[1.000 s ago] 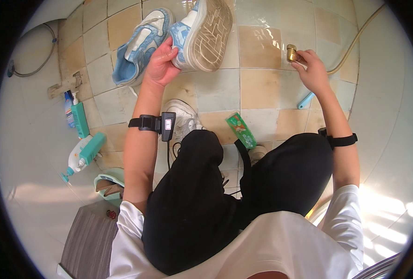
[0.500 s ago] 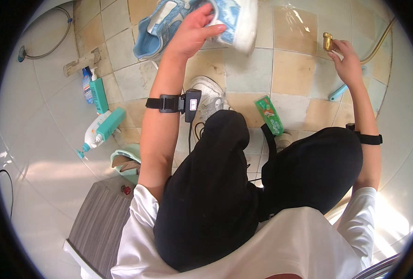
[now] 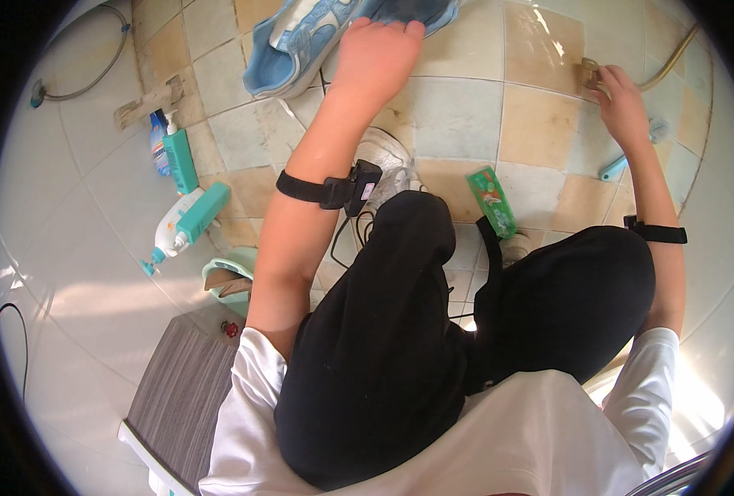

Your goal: The person scrubs a pair of light blue and white sneakers with a toothbrush and water, then rinses them using a handheld shower head. They wipe their hands with a tissue and briefly clean the shoe laces on the floor.

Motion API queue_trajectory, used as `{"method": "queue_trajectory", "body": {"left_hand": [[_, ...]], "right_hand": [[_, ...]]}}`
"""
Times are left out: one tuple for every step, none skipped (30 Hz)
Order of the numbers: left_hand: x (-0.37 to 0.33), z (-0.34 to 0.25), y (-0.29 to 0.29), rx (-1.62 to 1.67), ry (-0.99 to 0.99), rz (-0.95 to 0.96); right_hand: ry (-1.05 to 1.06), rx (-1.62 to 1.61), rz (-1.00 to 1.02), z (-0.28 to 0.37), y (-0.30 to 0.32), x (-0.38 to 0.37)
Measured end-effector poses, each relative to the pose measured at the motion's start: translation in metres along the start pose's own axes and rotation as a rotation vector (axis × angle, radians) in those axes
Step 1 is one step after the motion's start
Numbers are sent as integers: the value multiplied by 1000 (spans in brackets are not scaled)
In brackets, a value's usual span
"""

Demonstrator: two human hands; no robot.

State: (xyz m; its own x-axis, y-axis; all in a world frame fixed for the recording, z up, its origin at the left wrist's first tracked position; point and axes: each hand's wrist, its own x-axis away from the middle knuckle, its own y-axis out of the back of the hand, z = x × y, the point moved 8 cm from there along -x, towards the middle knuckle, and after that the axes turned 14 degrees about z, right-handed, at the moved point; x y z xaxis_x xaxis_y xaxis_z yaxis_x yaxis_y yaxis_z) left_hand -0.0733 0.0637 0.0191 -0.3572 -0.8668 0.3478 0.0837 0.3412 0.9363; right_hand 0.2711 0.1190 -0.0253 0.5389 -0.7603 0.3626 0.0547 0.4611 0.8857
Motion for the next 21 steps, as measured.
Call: {"method": "queue_trajectory", "body": {"left_hand": [[5,4,11,75,-34,-96],[11,7,20,149,-67,-191],[16,8,22,147,-62,-185],[27,24,50,469,70,-334],[38,47,70,779,213,-482],[41,62,83,1115,42,-591],[46,73,104,1330,-85,-687],[49,84,124,1538,-229,-778],[54,84,146,1630,-310,-823],[64,87,175,1700,-385,-862],[71,92,188,1748,-479,-917],[82,95,194,1767,-512,-933],[96,102,204,1768,-541,-961],[109,106,215,1775,-564,-963],[123,111,218,1781,-572,-969],[135,114,217,1785,-575,-969],[144,117,217,1803,-579,-968],[152,118,213,1823,-574,-970],[159,119,209,1827,-568,-969],[164,118,209,1830,-561,-974],[170,117,210,1823,-545,-975]], "right_hand": [[17,13,-23,1,-1,0],[21,7,-22,2,-3,-1],[21,23,-19,3,-5,-2],[17,38,-16,2,-6,-1],[27,26,-19,3,-9,-2],[27,40,9,-1,-12,-2],[31,53,35,-3,-14,-4],[42,43,30,-6,-15,-4],[35,33,35,-12,-15,-3],[39,8,33,-8,-16,-6],[4,17,38,-7,-15,-4],[8,14,35,-9,-16,-3],[16,26,36,-11,-17,-4],[23,38,37,-13,-19,-4],[32,30,29,-12,-19,-6],[33,40,34,-11,-21,-8],[27,62,46,-12,-20,-6],[28,65,45,-13,-19,-5],[22,69,51,-14,-18,-4],[20,69,54,-14,-17,-5],[24,68,50,-13,-16,-7]]}}
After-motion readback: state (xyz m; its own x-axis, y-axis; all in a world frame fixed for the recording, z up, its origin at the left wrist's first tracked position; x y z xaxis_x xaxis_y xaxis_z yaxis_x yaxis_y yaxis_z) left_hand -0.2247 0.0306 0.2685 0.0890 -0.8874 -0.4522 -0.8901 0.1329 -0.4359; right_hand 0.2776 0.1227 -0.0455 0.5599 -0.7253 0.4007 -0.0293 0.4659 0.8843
